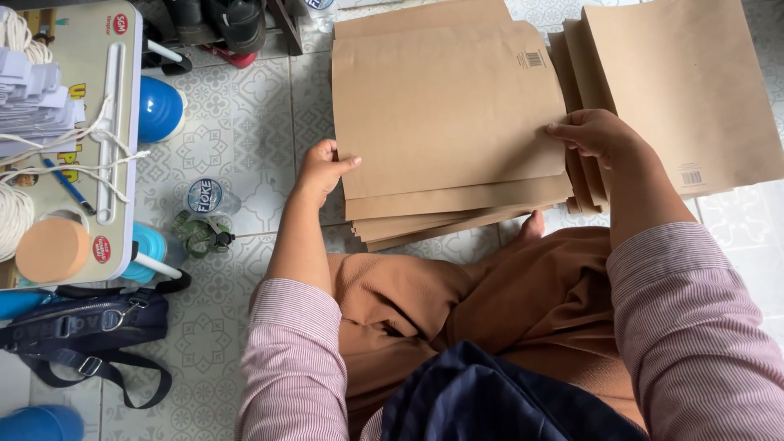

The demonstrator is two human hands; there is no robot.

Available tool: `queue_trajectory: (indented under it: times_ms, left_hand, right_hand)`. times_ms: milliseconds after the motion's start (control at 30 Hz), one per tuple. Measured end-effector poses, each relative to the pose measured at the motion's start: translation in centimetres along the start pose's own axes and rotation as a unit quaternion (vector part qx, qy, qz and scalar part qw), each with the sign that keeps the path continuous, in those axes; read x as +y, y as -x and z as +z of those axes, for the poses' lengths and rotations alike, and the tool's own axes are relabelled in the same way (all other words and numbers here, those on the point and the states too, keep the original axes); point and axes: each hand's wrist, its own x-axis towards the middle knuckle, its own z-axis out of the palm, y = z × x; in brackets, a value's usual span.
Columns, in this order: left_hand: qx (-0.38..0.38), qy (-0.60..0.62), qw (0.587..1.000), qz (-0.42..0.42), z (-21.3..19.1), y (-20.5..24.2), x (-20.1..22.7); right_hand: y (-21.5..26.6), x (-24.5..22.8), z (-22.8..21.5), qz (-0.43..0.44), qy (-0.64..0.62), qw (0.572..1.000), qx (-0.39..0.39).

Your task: The person is sitting on the floor, organizing and stacking large brown paper bags by picking them up individually, smoothing them out, and placing them into neat piles.

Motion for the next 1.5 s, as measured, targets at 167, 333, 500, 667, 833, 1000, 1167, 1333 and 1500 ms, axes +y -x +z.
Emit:
queue_trajectory:
  times_ms: [167, 333, 500, 667, 833, 1000, 1167, 1333, 1500]
  left_hand:
    - [0.034, 0.022, 0.999, 0.025, -0.2, -2.1, -2.7]
    - [0.057, -0.070, 0.994, 0.067, -1.2, -1.7, -1.4]
    - [0.021, -0.085, 0.996, -0.007, -0.2, 0.9, 0.3]
    - [-0.001, -0.127, 0.992, -0.010, 0.0, 1.0, 0.4]
    - [0.054, -0.156, 0.986, 0.007, 1.3, 1.7, 0.7]
    - [0.095, -0.213, 0.972, 0.004, 1.3, 0.1, -1.4]
    - [0.067, -0.136, 0.988, -0.039, 0.9, -0.6, -1.9]
    - [0.076, -0.067, 0.989, -0.105, 2.5, 3.2, 4.2]
    - [0.101, -0.018, 0.991, -0.091, 2.1, 3.0, 3.0]
  right_hand:
    - [-0.7, 0.7, 0.2, 0.017, -0.091, 0.995, 0.029]
    - [-1.1, 0.8, 1.0, 0.013, -0.205, 0.979, 0.001]
    - [-1.7, 2.0, 0.3, -0.034, -0.215, 0.975, -0.039]
    - [-0.1, 1.2, 0.4, -0.057, -0.197, 0.977, -0.056]
    - [-1.1, 2.4, 1.0, -0.081, -0.202, 0.976, -0.031]
    - [-2.3, 3.0, 1.9, -0.087, -0.201, 0.976, -0.015]
    - [-2.6, 2.6, 1.8, -0.062, -0.226, 0.972, -0.022]
    - [-0.6, 0.3, 1.9, 0.001, -0.205, 0.978, -0.032]
    - [0.2, 0.0, 1.3, -0.010, -0.174, 0.985, -0.002]
